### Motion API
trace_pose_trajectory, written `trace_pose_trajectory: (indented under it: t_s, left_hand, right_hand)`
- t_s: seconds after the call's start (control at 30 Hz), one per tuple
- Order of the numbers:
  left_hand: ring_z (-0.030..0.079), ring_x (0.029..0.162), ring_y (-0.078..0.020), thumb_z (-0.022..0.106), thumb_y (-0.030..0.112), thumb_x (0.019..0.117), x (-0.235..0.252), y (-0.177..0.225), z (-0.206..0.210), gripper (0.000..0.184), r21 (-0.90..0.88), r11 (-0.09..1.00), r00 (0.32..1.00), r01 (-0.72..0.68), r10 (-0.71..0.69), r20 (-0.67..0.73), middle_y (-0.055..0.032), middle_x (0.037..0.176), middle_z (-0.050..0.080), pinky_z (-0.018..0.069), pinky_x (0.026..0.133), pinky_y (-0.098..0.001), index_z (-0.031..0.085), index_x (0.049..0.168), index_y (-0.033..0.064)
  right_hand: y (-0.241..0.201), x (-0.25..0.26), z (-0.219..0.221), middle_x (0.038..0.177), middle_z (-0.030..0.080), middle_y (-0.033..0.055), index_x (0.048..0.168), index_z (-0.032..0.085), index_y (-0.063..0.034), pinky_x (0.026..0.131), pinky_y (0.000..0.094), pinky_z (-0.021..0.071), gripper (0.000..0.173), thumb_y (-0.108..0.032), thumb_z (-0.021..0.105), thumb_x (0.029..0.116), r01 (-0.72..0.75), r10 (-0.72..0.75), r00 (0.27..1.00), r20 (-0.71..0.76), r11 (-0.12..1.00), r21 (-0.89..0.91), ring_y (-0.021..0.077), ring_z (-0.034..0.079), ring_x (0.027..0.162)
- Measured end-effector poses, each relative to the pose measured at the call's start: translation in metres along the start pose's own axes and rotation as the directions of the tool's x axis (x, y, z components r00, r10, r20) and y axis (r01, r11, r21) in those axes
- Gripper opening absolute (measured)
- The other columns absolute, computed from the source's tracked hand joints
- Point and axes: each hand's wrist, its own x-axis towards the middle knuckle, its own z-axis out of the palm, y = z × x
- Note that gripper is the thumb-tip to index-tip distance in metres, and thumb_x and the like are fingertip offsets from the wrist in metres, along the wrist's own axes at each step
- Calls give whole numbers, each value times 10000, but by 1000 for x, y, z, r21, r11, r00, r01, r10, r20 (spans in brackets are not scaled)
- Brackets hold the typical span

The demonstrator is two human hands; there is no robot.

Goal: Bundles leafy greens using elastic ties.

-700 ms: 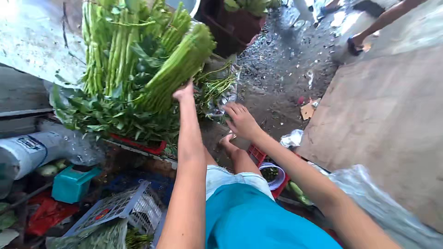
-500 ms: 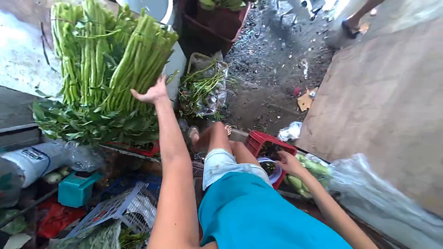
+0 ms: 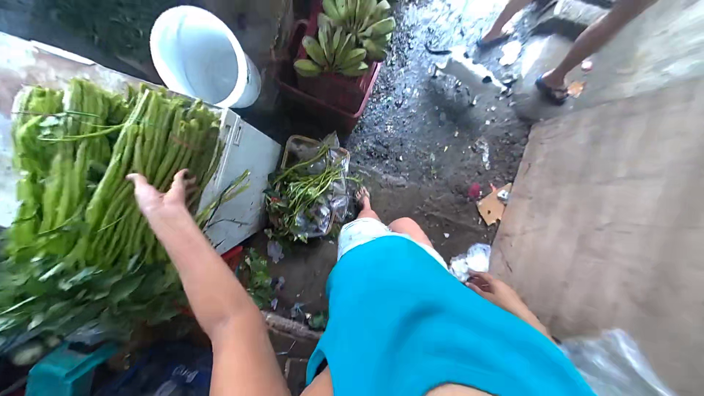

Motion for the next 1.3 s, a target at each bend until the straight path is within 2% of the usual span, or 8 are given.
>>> trace_pose_trajectory:
  t_s: [0.23, 0.33, 0.43, 0.57, 0.83, 0.97, 1.1, 1.3]
  left_hand:
    - [632, 1219, -290, 438, 565, 1043, -77, -4, 16, 716, 215, 975, 998, -59, 54, 27, -176, 1472, 515, 575, 965, -456, 280, 1565, 103]
    - [743, 917, -198, 573, 363, 1051, -97, 9, 35, 454, 715, 639, 943, -282, 323, 83, -156, 1097, 741, 609, 843, -372, 643, 1251, -38]
    - [571, 1299, -406, 654, 181, 970, -67, 43, 48, 520, 908, 117, 779, -403, 564, 273, -259, 1352, 614, 444, 1095, -587, 520, 1427, -28]
    - [194, 1522, -513, 923, 237, 727, 13, 75, 54, 957, 933, -185, 864, -308, 356, 356, -262, 1584, 387, 74, 1190, -760, 442, 1537, 69]
    - [586, 1243, -472, 930, 367, 739, 34, 111, 28, 834, 977, 35, 962, -213, 180, 203, -274, 1274, 642, 364, 1096, -711, 524, 1414, 91]
    - [611, 1243, -377, 921, 257, 750, -27, 132, 6, 871, 900, 336, 846, -277, 529, 63, -261, 1322, 614, 480, 1066, -588, 453, 1455, 50]
    - [519, 1369, -182, 865, 249, 792, -95, 153, -58, 984, 744, 448, 622, -496, 781, -55, -152, 1494, 507, 449, 1157, -361, 292, 1559, 22]
    - [608, 1249, -258, 676, 105, 881, -216, 146, -188, 674, 300, 376, 300, -877, 915, -269, -111, 1377, 588, 534, 1052, -481, 340, 1463, 56]
  right_hand:
    - [-181, 133, -88, 1413, 570, 268, 1489, 507, -71, 1016, 655, 468, 500, -218, 568, 1016, 383, -470, 876, -108, 814, -437, 469, 584, 1261]
    - [-280, 186, -149, 1297, 643, 259, 1428, 537, 6, 1026, 555, 511, 467, -260, 542, 1045, 652, -705, 709, -24, 668, -357, 388, 655, 1170]
    - [-387, 220, -178, 1339, 623, 260, 1438, 521, 17, 1048, 585, 484, 465, -214, 570, 1037, 750, -752, 620, 225, 483, -453, 413, 632, 1212]
    - [-529, 195, -125, 1395, 619, 199, 1338, 671, -99, 1112, 603, 418, 365, -227, 622, 1000, 927, -849, 27, 528, -176, -330, 409, 543, 1343]
    - [-693, 127, 89, 1590, 454, 139, 1448, 585, -129, 1236, 564, 266, 596, 92, 638, 898, 680, -495, -582, 645, -731, 54, 366, 346, 1512]
    - [-732, 121, 148, 1639, 354, 192, 1545, 482, -227, 1231, 681, 166, 772, 106, 663, 873, 678, -532, -544, 649, -735, -34, 442, 263, 1532]
    - [-767, 115, 152, 1365, 554, 310, 1601, 348, -161, 985, 683, 441, 875, -118, 798, 853, 684, -466, -363, 807, -722, -109, 531, 560, 1205]
    - [-793, 93, 135, 1344, 566, 304, 1579, 403, -162, 944, 659, 479, 758, -245, 762, 916, 583, -405, -434, 805, -807, -91, 526, 556, 1212]
